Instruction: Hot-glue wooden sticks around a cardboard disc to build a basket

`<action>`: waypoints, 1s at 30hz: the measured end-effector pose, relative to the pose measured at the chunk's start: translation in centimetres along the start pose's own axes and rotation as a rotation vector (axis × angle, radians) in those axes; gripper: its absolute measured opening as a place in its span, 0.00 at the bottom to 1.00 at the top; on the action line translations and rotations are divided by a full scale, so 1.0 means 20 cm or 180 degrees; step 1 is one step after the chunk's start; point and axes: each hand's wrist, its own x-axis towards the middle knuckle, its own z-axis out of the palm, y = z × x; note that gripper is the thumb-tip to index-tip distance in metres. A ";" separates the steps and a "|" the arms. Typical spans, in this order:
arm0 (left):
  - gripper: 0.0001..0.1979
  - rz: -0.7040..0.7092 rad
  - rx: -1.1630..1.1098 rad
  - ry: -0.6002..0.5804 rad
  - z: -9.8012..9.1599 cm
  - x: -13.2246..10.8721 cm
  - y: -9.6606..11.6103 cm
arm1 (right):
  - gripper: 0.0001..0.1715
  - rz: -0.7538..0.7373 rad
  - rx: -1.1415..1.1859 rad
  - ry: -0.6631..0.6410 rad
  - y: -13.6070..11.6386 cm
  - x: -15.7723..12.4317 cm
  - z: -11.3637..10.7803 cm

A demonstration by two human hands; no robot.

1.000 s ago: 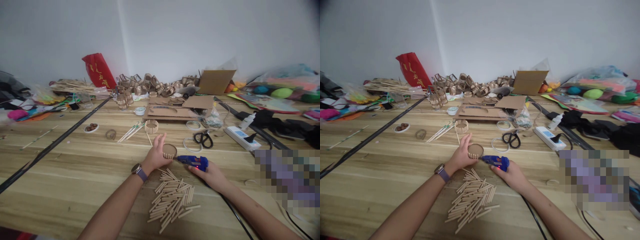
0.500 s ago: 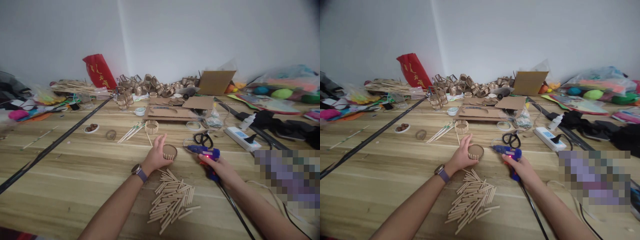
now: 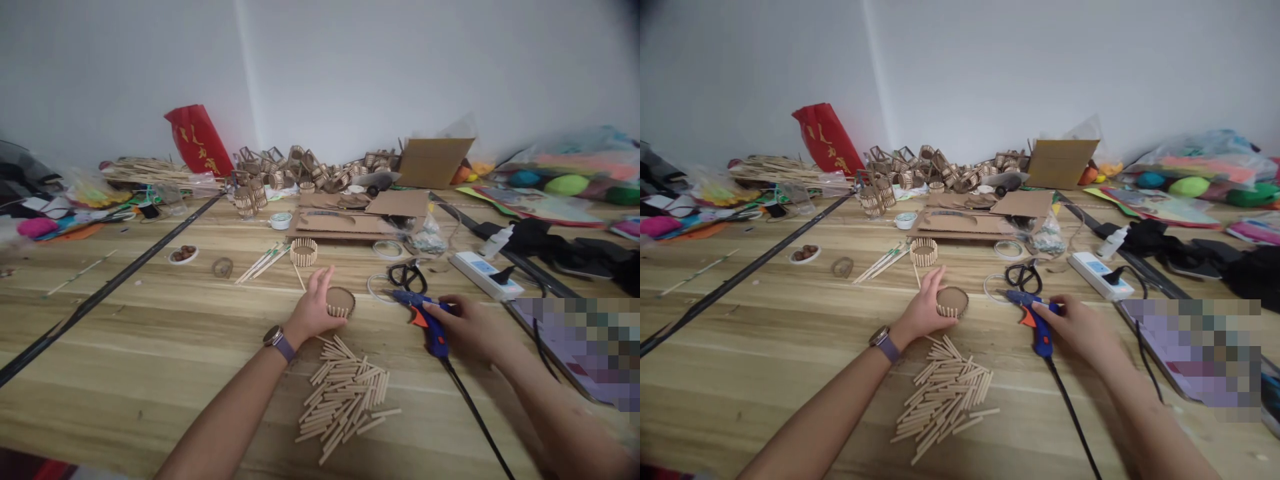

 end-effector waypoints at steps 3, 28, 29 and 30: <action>0.59 0.0012 0.0053 0.0001 0.00 0.00 0.00 | 0.24 -0.0561 -0.1409 0.0692 -0.09 -0.05 -0.02; 0.60 0.0123 0.0005 0.0010 0.01 0.00 -0.01 | 0.12 -0.2388 -0.0139 -0.1911 -0.35 -0.25 0.17; 0.60 0.0143 0.0010 0.0014 0.01 0.00 -0.01 | 0.11 -0.2322 -0.0102 -0.1845 -0.34 -0.25 0.17; 0.60 0.0154 0.0005 0.0007 0.01 0.00 -0.01 | 0.10 -0.2252 -0.0045 -0.1775 -0.34 -0.24 0.16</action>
